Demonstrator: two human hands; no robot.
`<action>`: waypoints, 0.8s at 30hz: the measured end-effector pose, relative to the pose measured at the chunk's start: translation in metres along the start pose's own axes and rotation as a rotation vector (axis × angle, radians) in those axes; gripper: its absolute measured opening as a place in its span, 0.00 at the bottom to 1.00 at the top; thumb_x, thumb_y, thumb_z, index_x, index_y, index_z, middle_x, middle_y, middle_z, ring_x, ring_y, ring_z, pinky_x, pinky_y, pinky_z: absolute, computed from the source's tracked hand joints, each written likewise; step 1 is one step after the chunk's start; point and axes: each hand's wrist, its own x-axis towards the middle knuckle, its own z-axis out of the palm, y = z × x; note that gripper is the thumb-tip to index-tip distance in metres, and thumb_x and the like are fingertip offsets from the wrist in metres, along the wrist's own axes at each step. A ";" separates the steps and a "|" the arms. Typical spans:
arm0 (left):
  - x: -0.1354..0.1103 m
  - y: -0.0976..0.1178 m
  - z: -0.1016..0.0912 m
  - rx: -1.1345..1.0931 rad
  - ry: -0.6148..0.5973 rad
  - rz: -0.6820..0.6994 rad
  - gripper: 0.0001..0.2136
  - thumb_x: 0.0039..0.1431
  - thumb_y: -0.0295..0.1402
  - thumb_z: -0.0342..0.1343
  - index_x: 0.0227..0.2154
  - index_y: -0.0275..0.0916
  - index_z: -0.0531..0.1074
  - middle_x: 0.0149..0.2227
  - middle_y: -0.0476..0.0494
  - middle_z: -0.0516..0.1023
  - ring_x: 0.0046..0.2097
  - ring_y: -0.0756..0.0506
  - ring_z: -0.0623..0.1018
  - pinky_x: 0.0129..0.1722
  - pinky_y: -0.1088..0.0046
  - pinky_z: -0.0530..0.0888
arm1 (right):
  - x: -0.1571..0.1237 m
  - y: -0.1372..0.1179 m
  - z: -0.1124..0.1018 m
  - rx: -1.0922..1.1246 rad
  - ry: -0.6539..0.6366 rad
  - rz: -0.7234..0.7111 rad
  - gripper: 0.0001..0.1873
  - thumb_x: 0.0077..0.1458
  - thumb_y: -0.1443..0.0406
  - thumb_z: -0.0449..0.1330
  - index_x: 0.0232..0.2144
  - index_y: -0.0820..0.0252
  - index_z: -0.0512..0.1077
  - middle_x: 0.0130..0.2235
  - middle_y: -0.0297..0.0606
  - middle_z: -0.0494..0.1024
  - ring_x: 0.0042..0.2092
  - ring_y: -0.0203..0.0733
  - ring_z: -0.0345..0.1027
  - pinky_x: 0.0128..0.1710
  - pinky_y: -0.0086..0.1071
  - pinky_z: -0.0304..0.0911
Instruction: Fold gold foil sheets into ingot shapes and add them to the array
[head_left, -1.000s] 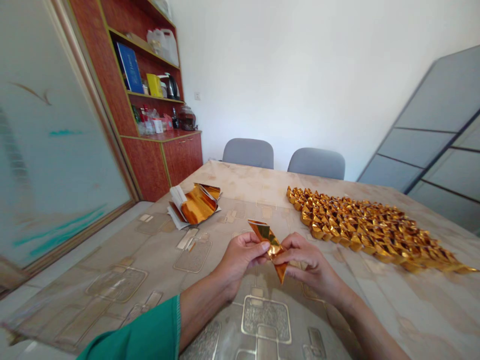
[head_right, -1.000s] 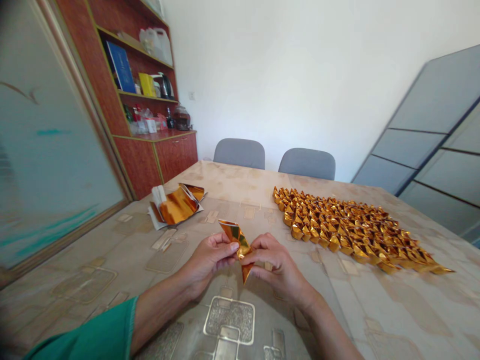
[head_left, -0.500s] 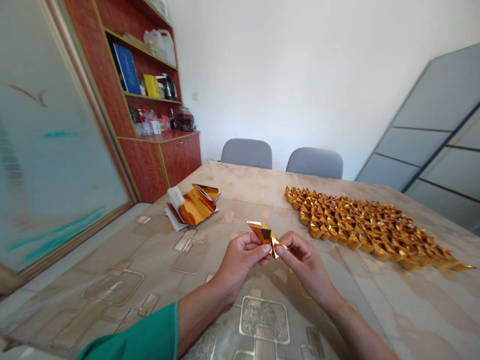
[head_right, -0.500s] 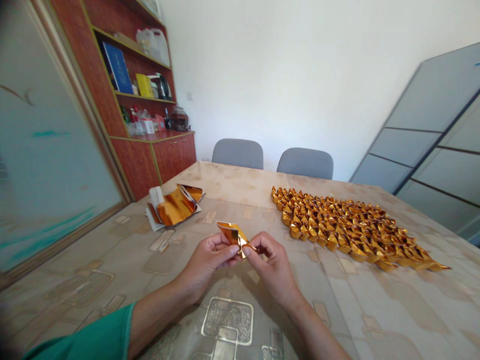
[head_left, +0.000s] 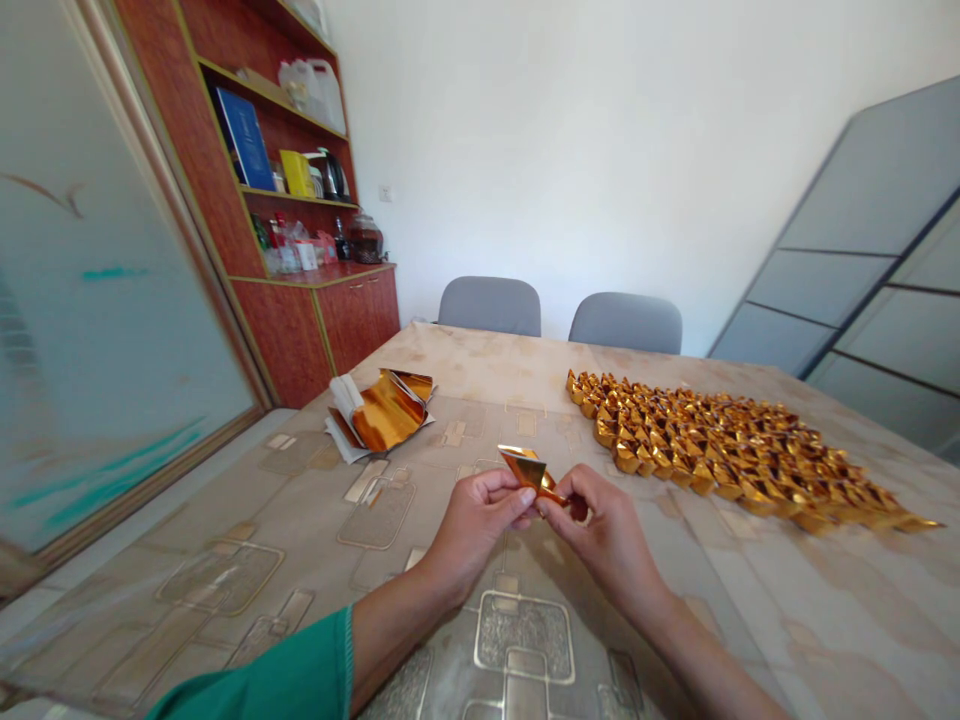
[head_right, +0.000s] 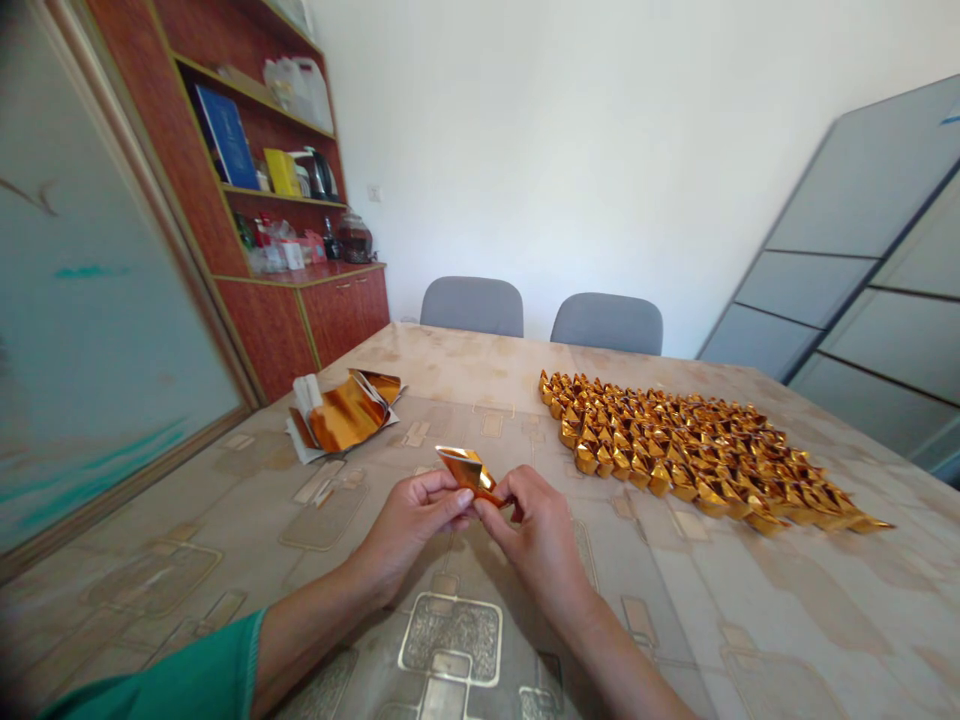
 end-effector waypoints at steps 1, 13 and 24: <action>0.000 0.000 0.000 0.004 -0.004 0.001 0.11 0.49 0.37 0.65 0.32 0.34 0.78 0.30 0.43 0.81 0.31 0.50 0.75 0.32 0.77 0.69 | -0.001 0.000 0.000 -0.013 0.001 -0.013 0.10 0.55 0.67 0.62 0.23 0.57 0.66 0.24 0.30 0.67 0.25 0.36 0.59 0.25 0.29 0.52; -0.002 -0.002 0.001 -0.229 0.051 -0.093 0.11 0.45 0.36 0.69 0.28 0.35 0.76 0.31 0.47 0.79 0.33 0.51 0.75 0.36 0.75 0.70 | -0.002 -0.002 0.003 0.387 -0.031 0.123 0.10 0.53 0.62 0.64 0.33 0.55 0.65 0.29 0.30 0.67 0.29 0.37 0.60 0.28 0.29 0.57; -0.005 0.003 0.004 -0.218 -0.064 0.019 0.12 0.51 0.36 0.65 0.37 0.36 0.75 0.36 0.43 0.79 0.37 0.48 0.76 0.41 0.71 0.70 | 0.000 -0.007 -0.001 0.526 -0.053 0.201 0.14 0.50 0.56 0.65 0.33 0.55 0.66 0.29 0.31 0.65 0.31 0.38 0.60 0.30 0.31 0.58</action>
